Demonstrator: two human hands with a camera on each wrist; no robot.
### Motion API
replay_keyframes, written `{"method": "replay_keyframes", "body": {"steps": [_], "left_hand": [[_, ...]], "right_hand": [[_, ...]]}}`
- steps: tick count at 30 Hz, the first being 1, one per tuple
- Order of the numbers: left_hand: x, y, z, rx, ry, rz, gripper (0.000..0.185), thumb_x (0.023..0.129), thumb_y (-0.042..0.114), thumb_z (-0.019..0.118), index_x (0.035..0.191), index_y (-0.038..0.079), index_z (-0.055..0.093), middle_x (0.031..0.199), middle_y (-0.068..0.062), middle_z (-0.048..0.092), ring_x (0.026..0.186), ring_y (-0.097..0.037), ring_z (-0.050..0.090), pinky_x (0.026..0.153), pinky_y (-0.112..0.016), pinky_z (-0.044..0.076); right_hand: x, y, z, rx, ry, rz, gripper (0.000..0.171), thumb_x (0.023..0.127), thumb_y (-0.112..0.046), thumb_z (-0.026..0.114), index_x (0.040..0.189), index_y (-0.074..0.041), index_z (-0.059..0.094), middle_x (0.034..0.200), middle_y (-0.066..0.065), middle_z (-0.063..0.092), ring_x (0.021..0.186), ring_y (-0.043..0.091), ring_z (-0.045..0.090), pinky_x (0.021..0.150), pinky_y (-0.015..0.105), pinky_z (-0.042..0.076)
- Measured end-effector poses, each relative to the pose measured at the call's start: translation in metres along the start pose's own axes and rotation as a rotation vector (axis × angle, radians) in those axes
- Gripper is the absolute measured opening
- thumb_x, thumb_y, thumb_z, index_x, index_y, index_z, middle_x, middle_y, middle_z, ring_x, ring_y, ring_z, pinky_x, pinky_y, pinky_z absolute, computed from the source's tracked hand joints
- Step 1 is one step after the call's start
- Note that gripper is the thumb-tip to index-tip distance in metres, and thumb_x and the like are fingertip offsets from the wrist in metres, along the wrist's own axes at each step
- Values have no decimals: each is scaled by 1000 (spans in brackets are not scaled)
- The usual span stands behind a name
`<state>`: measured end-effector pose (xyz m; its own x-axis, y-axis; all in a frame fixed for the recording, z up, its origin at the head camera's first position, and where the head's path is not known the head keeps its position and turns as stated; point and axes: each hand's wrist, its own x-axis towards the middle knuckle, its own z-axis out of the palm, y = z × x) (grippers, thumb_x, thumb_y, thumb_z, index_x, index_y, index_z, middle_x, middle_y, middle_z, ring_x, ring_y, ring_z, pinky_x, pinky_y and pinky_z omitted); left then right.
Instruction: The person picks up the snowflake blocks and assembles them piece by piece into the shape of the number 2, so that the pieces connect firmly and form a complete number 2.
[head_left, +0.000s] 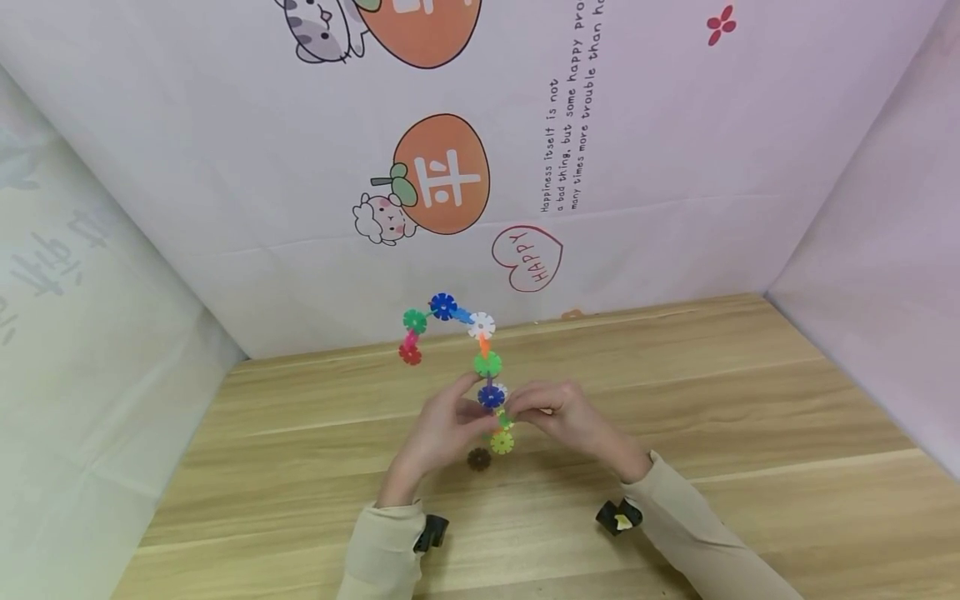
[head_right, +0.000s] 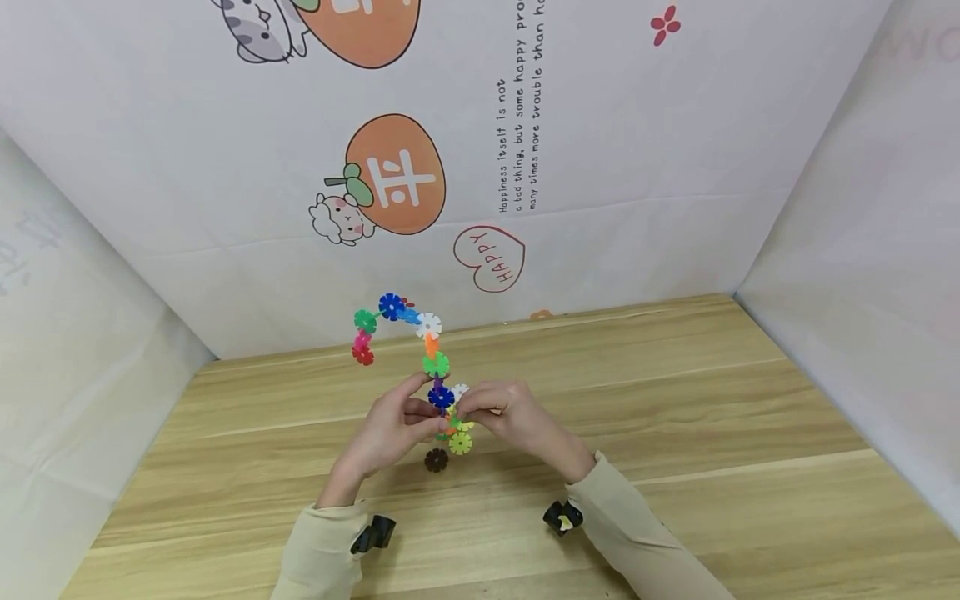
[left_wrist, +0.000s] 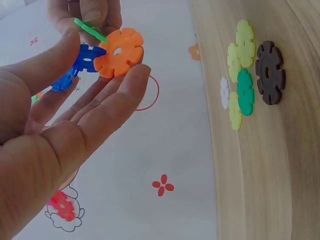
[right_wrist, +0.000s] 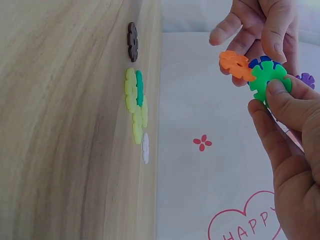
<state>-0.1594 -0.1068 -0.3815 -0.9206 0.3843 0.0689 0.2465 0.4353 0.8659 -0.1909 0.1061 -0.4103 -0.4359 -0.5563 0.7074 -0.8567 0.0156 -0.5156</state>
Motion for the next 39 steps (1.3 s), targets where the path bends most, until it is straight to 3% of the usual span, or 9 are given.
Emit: {"method": "replay_keyframes", "body": {"steps": [3, 15, 22, 31, 39], "left_hand": [[0, 0, 0, -10, 9, 13, 62, 89, 20, 69, 144, 21, 40, 112, -14, 66, 99, -26, 66, 75, -34, 57], [0, 2, 3, -21, 53, -2, 68, 84, 11, 74, 143, 20, 42, 112, -15, 66, 102, -28, 65, 79, -35, 56], [0, 3, 5, 31, 91, 70, 65, 86, -5, 64, 145, 11, 39, 113, -19, 65, 100, -30, 66, 81, -34, 56], [1, 5, 8, 84, 137, 115, 63, 85, -7, 64, 143, 6, 42, 110, -16, 66, 95, -26, 67, 82, -34, 55], [3, 4, 10, 74, 151, 159, 59, 83, -8, 67, 137, 9, 50, 110, -11, 67, 93, -23, 68, 80, -29, 55]], "right_hand": [[0, 0, -1, -11, 7, -25, 26, 72, 20, 70, 88, -1, 73, 90, 15, 72, 85, 27, 70, 77, 26, 56], [3, -5, -3, -70, 43, -110, 29, 67, 24, 71, 87, 3, 71, 89, 17, 71, 80, 29, 69, 74, 25, 56], [4, -6, -3, -91, 61, -108, 29, 66, 24, 72, 86, 1, 72, 89, 16, 71, 81, 28, 70, 76, 23, 55], [5, -9, -4, -126, 50, -102, 29, 67, 23, 71, 87, 2, 72, 90, 16, 71, 82, 28, 70, 77, 22, 55], [6, -10, -5, -156, 46, -123, 31, 67, 25, 70, 88, 2, 73, 90, 15, 72, 82, 28, 70, 76, 22, 55]]}}
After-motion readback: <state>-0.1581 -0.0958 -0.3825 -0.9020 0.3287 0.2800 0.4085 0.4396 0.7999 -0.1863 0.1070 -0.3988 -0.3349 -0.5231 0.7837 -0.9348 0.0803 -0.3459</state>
